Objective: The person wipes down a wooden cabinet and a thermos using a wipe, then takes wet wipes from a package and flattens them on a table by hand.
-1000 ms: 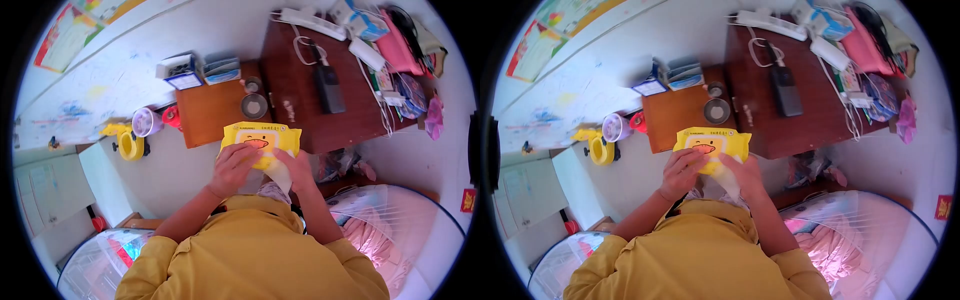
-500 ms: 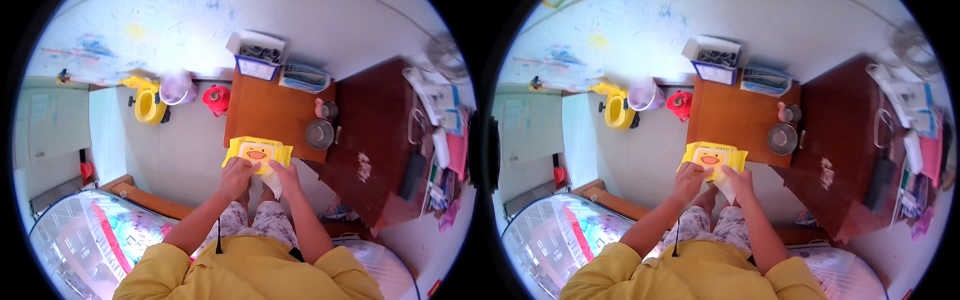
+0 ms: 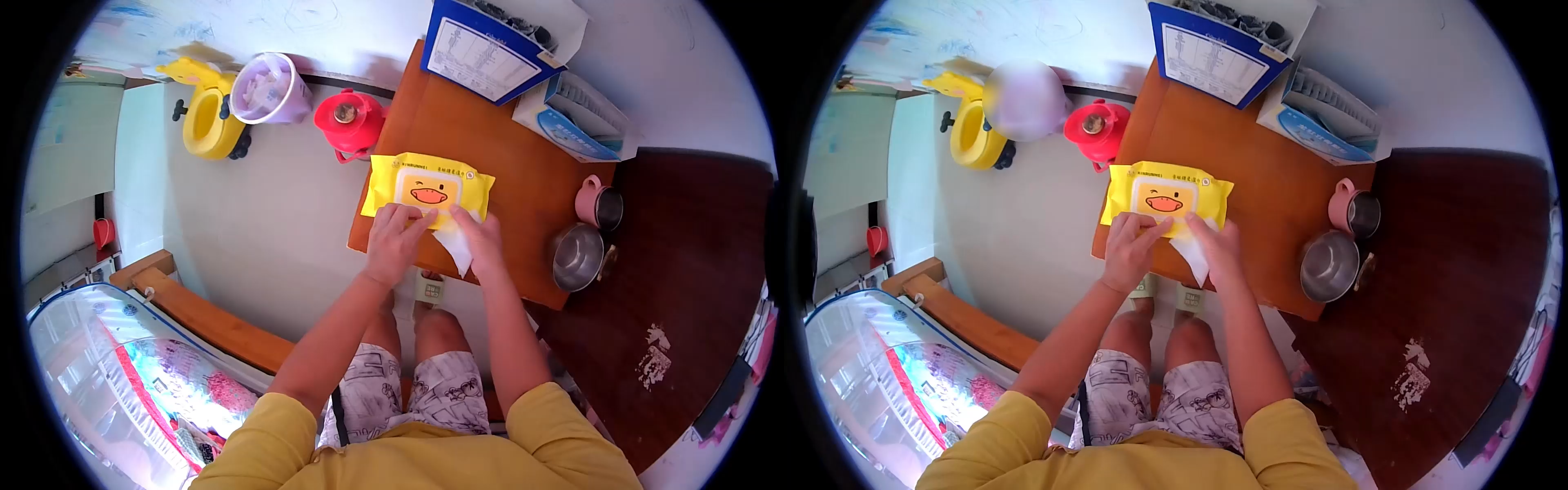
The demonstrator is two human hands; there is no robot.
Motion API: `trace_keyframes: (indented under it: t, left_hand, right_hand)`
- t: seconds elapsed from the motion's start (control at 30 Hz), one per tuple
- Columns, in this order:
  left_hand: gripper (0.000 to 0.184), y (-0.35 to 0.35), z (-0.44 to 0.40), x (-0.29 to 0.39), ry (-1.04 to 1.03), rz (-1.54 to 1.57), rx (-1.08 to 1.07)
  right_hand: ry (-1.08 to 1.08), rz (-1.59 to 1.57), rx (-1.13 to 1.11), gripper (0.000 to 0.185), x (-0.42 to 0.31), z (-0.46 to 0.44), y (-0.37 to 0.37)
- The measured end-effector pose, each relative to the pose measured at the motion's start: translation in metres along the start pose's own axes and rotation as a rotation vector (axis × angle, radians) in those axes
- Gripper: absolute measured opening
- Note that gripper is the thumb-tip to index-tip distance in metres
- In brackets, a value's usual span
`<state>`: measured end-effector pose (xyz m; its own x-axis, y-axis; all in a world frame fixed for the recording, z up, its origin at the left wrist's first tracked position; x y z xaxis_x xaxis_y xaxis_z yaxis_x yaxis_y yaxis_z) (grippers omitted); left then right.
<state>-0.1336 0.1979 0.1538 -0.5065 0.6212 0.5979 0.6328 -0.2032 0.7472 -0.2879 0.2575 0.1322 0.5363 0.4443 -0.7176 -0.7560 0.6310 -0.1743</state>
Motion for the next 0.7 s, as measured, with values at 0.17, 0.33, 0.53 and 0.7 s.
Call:
trace_keyframes:
  t: [0.17,0.33,0.53,0.7]
  left_hand:
    - [0.046,-0.007,0.004,-0.001,0.035,-0.001,-0.020]
    - [0.045,-0.002,0.002,0.006,0.041,-0.002,-0.070]
    - [0.037,0.014,0.004,0.031,0.203,0.171,-0.123]
    - [0.034,0.026,0.003,0.068,0.791,0.733,-0.322]
  right_hand:
    - [0.122,0.202,0.169,0.040,-0.018,0.016,-0.009]
    - [0.274,0.509,0.452,0.040,-0.011,0.029,0.004]
    - [0.360,0.435,0.434,0.034,0.000,0.043,0.016]
    - [0.102,0.106,0.352,0.017,-0.025,0.089,0.018]
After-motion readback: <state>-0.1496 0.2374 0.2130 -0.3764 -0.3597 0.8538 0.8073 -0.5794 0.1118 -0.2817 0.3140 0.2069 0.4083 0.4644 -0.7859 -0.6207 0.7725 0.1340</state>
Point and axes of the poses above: each hand's wrist, its own z-axis away from the middle knuckle, its own y-axis out of the back of the hand, x = y × z, the point moved 2 cm from there along -z, towards the middle knuckle, and after that the axes turned 1 degree about y, right-handed, at the moved point
